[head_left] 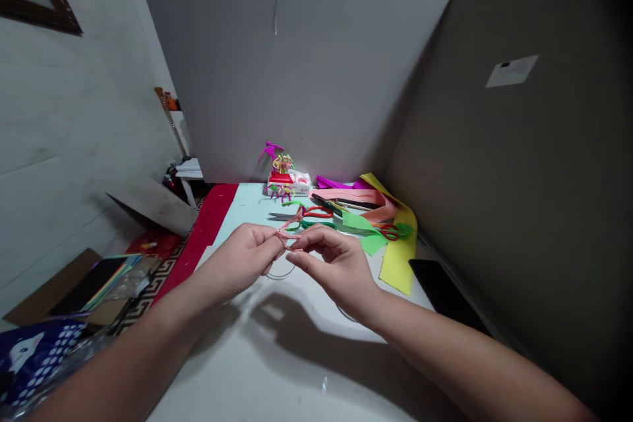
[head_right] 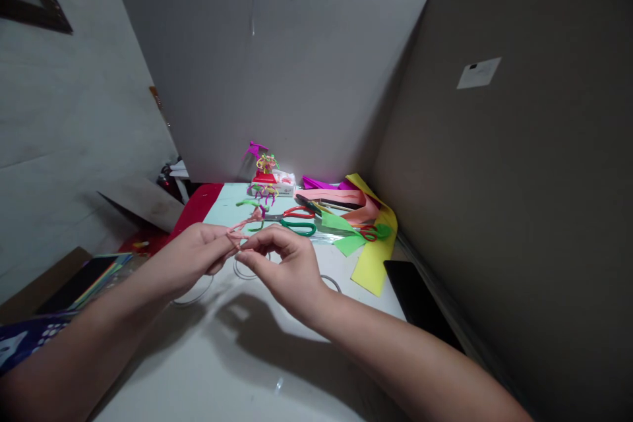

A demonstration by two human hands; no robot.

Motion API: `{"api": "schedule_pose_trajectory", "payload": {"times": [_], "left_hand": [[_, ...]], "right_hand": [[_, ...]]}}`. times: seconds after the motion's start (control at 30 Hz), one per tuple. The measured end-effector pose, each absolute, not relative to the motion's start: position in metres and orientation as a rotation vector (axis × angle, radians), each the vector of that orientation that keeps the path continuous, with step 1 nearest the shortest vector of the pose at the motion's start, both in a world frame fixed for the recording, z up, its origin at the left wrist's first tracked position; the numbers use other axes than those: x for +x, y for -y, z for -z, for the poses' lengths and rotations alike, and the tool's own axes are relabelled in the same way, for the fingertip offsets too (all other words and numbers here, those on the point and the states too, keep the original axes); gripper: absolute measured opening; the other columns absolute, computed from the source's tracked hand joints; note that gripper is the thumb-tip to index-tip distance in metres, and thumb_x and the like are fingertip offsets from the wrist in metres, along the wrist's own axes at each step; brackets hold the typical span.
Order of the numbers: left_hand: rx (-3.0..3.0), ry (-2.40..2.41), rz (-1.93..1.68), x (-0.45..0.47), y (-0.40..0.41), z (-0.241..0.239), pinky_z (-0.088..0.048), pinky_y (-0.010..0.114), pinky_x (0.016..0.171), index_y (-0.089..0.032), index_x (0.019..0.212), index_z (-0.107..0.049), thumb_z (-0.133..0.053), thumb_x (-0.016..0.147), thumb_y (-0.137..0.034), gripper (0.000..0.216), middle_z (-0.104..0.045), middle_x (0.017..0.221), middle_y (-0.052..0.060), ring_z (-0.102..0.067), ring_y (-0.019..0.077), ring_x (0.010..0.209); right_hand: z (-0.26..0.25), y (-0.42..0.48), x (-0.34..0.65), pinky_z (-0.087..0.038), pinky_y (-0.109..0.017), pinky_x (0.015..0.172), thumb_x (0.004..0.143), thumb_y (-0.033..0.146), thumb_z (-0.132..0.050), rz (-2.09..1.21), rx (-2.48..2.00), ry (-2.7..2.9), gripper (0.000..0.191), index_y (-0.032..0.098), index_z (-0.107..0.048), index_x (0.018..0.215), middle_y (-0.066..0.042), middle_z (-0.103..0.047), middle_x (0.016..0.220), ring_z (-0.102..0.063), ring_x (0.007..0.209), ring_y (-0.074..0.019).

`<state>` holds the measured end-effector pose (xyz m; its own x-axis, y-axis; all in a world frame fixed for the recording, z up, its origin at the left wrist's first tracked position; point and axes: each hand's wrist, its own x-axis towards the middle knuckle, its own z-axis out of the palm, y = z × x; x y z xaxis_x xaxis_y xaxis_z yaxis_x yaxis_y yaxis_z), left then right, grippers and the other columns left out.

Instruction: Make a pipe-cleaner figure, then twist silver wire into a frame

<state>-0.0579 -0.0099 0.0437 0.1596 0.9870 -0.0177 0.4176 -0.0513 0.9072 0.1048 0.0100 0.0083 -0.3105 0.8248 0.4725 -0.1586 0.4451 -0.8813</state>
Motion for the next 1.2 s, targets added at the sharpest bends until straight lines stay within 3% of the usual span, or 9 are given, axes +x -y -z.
{"api": "schedule_pose_trajectory", "payload": {"times": [0.23, 0.43, 0.57, 0.73, 0.87, 1.03, 1.2], "left_hand": [[1.492, -1.195, -0.850, -0.056, 0.006, -0.037, -0.013, 0.024, 0.043, -0.019, 0.057, -0.041, -0.046, 0.084, -0.039, 0.035, -0.024, 0.044, -0.009, -0.017, 0.0075, 0.044], [1.607, -1.232, -0.809, -0.055, 0.006, -0.033, -0.015, 0.024, 0.043, -0.019, 0.052, -0.038, -0.047, 0.084, -0.036, 0.037, -0.026, 0.046, -0.008, -0.021, 0.0074, 0.045], [1.784, -1.387, -0.977, -0.053, 0.009, -0.037, -0.018, 0.022, 0.045, -0.019, 0.053, -0.031, -0.047, 0.082, -0.031, 0.035, -0.024, 0.053, -0.006, -0.023, 0.0081, 0.050], [1.969, -1.558, -1.166, -0.051, 0.009, -0.032, -0.017, 0.022, 0.046, -0.020, 0.053, -0.026, -0.047, 0.077, -0.022, 0.032, -0.022, 0.054, -0.006, -0.023, 0.0079, 0.051], [2.216, -1.656, -1.246, -0.050, 0.005, -0.019, -0.019, 0.022, 0.046, -0.018, 0.051, -0.035, -0.049, 0.078, -0.024, 0.030, -0.022, 0.050, -0.007, -0.025, 0.0075, 0.047], [2.328, -1.763, -1.321, -0.048, 0.004, -0.013, -0.021, 0.023, 0.046, -0.016, 0.056, -0.054, -0.050, 0.080, -0.025, 0.026, -0.023, 0.047, -0.008, -0.024, 0.0079, 0.044], [1.969, -1.580, -1.265, -0.050, 0.007, -0.022, -0.020, 0.022, 0.044, -0.015, 0.086, -0.070, -0.055, 0.078, -0.031, 0.023, -0.020, 0.049, -0.009, -0.023, 0.0087, 0.045]], "right_hand": [[-0.016, -0.016, 0.110, -0.047, -0.033, 0.070, 0.074, 0.019, -0.069, -1.208, -0.517, 1.672, 0.005, 0.016, -0.067, 0.077, -0.005, -0.065, 0.076, -0.058, 0.074, -0.0165], [-0.011, -0.024, 0.111, -0.049, -0.034, 0.073, 0.071, 0.022, -0.071, -1.498, -0.458, 1.659, 0.010, 0.017, -0.065, 0.076, -0.005, -0.064, 0.081, -0.059, 0.076, -0.0164], [-0.009, -0.030, 0.112, -0.048, -0.032, 0.071, 0.069, 0.019, -0.071, -1.406, -0.532, 1.657, 0.011, 0.017, -0.063, 0.076, -0.003, -0.063, 0.078, -0.058, 0.074, -0.0146], [-0.025, -0.029, 0.123, -0.047, -0.033, 0.076, 0.078, 0.015, -0.058, -1.077, -0.577, 1.715, 0.013, 0.018, -0.065, 0.087, -0.005, -0.064, 0.089, -0.059, 0.083, -0.0160], [-0.031, -0.020, 0.120, -0.045, -0.029, 0.070, 0.076, 0.023, -0.067, -0.773, -0.643, 1.897, 0.007, 0.017, -0.068, 0.081, -0.004, -0.063, 0.080, -0.057, 0.077, -0.0151], [-0.025, -0.024, 0.108, -0.042, -0.027, 0.064, 0.078, 0.031, -0.066, -0.843, -0.708, 1.836, 0.014, 0.017, -0.064, 0.075, -0.002, -0.063, 0.073, -0.055, 0.070, -0.0136], [-0.021, -0.034, 0.110, -0.042, -0.028, 0.072, 0.083, 0.029, -0.059, -0.883, -0.681, 1.858, 0.013, 0.018, -0.059, 0.076, -0.002, -0.061, 0.078, -0.055, 0.077, -0.0145]]}}
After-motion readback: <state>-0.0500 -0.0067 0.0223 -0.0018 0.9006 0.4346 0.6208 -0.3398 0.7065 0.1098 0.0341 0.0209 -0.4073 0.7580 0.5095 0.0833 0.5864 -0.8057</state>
